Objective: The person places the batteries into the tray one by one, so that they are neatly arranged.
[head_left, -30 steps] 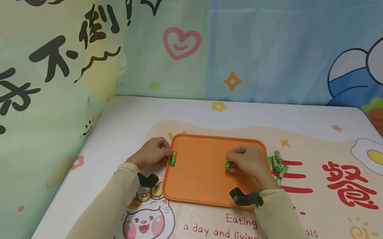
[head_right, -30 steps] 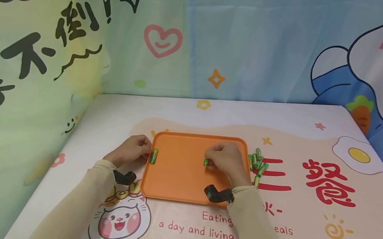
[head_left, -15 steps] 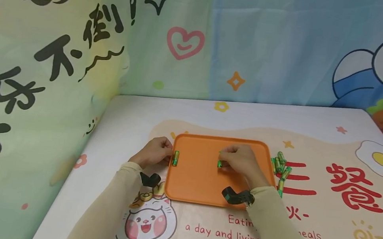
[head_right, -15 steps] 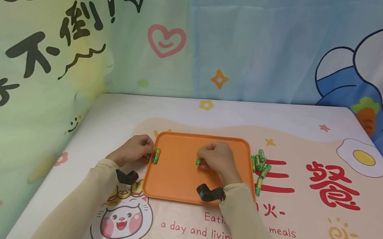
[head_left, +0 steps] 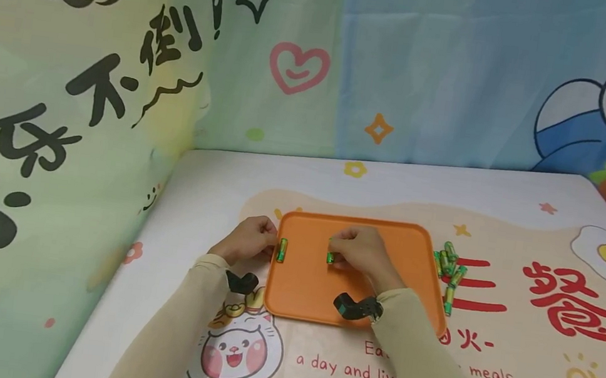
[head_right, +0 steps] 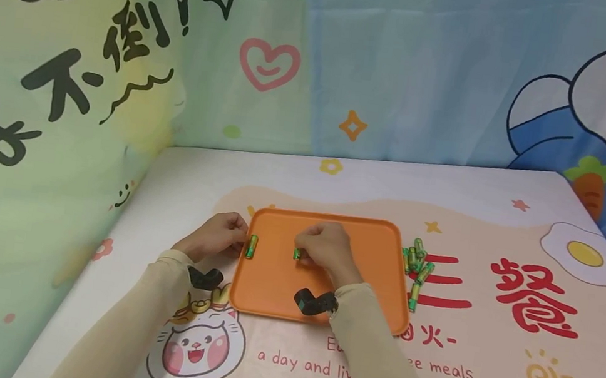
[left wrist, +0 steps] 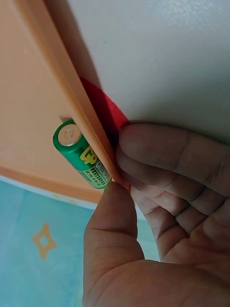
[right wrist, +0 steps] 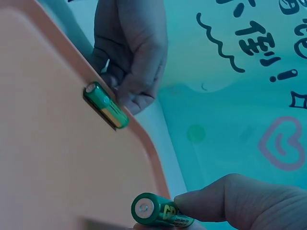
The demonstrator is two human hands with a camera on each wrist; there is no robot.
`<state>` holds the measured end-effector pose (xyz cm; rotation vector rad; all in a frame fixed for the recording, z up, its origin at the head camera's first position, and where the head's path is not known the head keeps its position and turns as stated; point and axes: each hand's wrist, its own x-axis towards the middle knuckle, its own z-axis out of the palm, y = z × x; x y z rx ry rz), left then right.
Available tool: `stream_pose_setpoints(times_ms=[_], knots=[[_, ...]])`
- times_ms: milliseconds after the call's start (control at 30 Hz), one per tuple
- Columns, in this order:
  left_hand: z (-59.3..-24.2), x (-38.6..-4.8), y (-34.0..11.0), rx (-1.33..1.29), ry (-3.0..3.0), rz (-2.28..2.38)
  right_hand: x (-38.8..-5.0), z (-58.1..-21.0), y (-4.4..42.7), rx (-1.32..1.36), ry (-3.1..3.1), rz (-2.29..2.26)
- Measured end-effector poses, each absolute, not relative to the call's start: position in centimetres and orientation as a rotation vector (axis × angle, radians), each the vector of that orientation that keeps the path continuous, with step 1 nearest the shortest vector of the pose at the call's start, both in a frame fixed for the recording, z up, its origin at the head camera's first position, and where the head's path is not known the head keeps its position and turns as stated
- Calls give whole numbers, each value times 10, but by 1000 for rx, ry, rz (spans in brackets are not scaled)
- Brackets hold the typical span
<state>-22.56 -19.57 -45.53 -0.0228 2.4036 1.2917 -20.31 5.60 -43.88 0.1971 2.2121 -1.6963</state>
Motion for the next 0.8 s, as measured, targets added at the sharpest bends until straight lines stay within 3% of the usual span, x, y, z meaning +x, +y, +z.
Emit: stream_pose_setpoints(times_ms=[800], knots=[[-456,-225,-197,-3,2407,1332,-212,-444,8,119,2216,-1661]])
